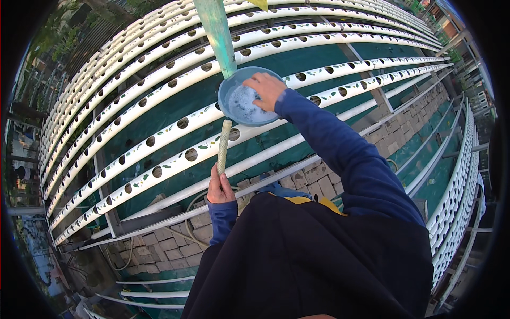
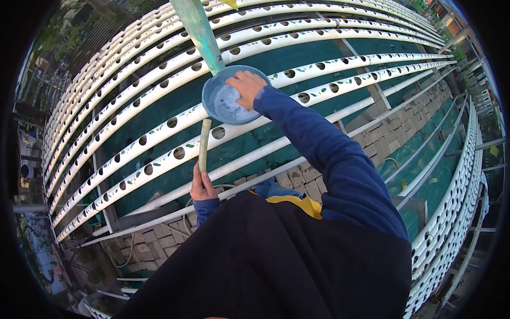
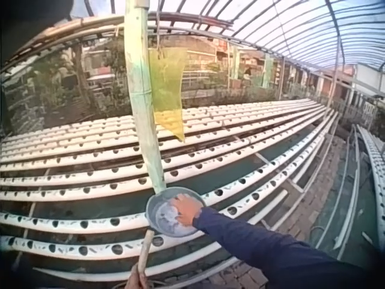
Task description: Cleaning and inspecting vertical hydroponic PVC pipes.
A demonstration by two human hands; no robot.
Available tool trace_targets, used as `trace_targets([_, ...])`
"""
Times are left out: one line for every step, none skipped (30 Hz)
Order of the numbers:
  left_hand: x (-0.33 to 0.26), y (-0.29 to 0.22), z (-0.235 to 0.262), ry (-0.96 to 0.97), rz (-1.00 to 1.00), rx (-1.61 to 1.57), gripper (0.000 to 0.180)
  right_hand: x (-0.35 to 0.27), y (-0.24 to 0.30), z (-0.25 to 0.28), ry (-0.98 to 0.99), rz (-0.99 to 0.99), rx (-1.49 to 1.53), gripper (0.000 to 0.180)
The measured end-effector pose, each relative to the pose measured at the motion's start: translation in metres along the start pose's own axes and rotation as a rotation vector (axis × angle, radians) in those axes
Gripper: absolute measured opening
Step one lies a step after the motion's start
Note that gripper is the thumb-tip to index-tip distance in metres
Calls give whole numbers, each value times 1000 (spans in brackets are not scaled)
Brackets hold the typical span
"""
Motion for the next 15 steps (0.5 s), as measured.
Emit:
trace_targets([0,-2,-2,2,-40,5,33,2,-1,-16,226,-86,58,60])
trace_targets([2,-2,-2,-3,-82,14,33,5,1,-28,447,-166,118,60])
trace_targets([-1,-1,-1,-5,-85,15,33,5,3,-32,443,-165,118,60])
trace_targets([-3,-1,-1,17,-75,8,33,5,4,-38,527,-165,59,59])
trace_targets([-6,1,-1,40,-64,0,34,4,6,-44,611,-167,-1,57])
trace_targets([-9,4,1,33,-77,-18,34,10,4,-55,612,-161,-2,57])
trace_targets([-13,3,3,32,-78,-18,34,21,-2,-67,631,-132,0,53])
trace_targets([-15,4,4,40,-88,-6,34,27,2,-66,650,-106,0,49])
trace_targets([-17,5,4,49,-99,6,34,28,5,-64,651,-110,-3,49])
trace_targets([-19,7,4,52,-101,0,34,29,4,-59,584,-213,55,44])
trace_targets([-21,8,6,51,-85,-9,34,29,6,-51,514,-311,116,40])
trace_targets([-23,9,7,51,-69,-18,35,32,4,-46,456,-352,98,38])
trace_targets([-23,9,8,53,-69,-20,35,34,3,-40,456,-355,98,38])
trace_targets([-22,6,8,67,-95,-34,35,35,0,-29,369,-398,125,39])
trace_targets([-21,5,7,79,-120,-47,35,36,0,-15,281,-440,152,40])
Point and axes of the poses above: each hand's wrist, its own x-axis towards the middle knuckle, its own z-axis out of the back of the hand, y = z × x, the point moved 3 cm from there along x, towards the middle knuckle, and after that the axes turned 5 degrees about y, right-handed, at the moved point
